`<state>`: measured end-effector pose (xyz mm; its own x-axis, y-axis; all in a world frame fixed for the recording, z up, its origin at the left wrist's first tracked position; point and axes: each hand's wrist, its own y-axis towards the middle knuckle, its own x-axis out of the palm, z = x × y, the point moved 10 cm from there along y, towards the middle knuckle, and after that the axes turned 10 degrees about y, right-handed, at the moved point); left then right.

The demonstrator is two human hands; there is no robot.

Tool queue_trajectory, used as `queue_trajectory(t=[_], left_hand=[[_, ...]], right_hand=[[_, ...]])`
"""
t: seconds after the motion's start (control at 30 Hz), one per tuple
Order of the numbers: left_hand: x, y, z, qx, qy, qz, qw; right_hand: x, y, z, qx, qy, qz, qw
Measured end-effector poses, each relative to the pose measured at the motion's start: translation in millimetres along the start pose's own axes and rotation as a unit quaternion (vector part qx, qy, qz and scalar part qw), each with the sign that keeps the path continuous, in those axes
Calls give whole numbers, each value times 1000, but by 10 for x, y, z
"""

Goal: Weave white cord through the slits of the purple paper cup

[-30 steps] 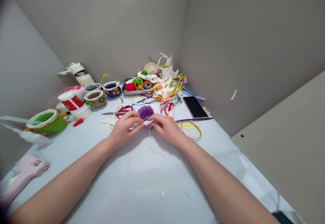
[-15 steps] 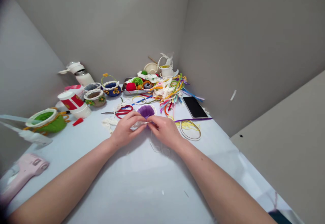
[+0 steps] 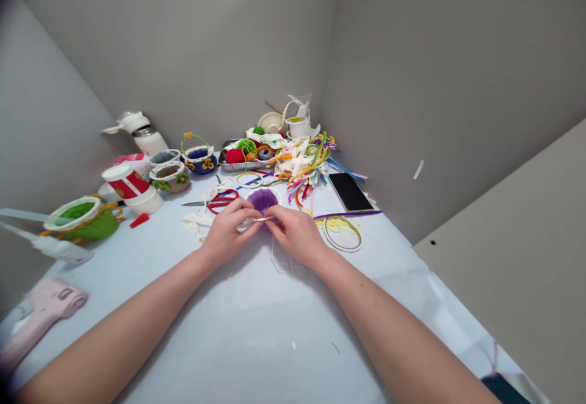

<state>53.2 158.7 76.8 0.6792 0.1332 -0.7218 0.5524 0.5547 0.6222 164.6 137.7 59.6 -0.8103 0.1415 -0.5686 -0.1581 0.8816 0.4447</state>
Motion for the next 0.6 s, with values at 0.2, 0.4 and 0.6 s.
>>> queue_trajectory(t=[0.2, 0.4, 0.6], left_hand=[[-30, -11, 10, 9, 14, 27, 999], [-16, -23, 26, 33, 56, 26, 998], [-31, -23, 25, 36, 66, 37, 997]], right_hand=[[-20, 10, -32, -57, -1, 23, 998], [-38, -6, -9, -84, 15, 55, 995], [-89, -12, 4, -38, 4, 51, 998]])
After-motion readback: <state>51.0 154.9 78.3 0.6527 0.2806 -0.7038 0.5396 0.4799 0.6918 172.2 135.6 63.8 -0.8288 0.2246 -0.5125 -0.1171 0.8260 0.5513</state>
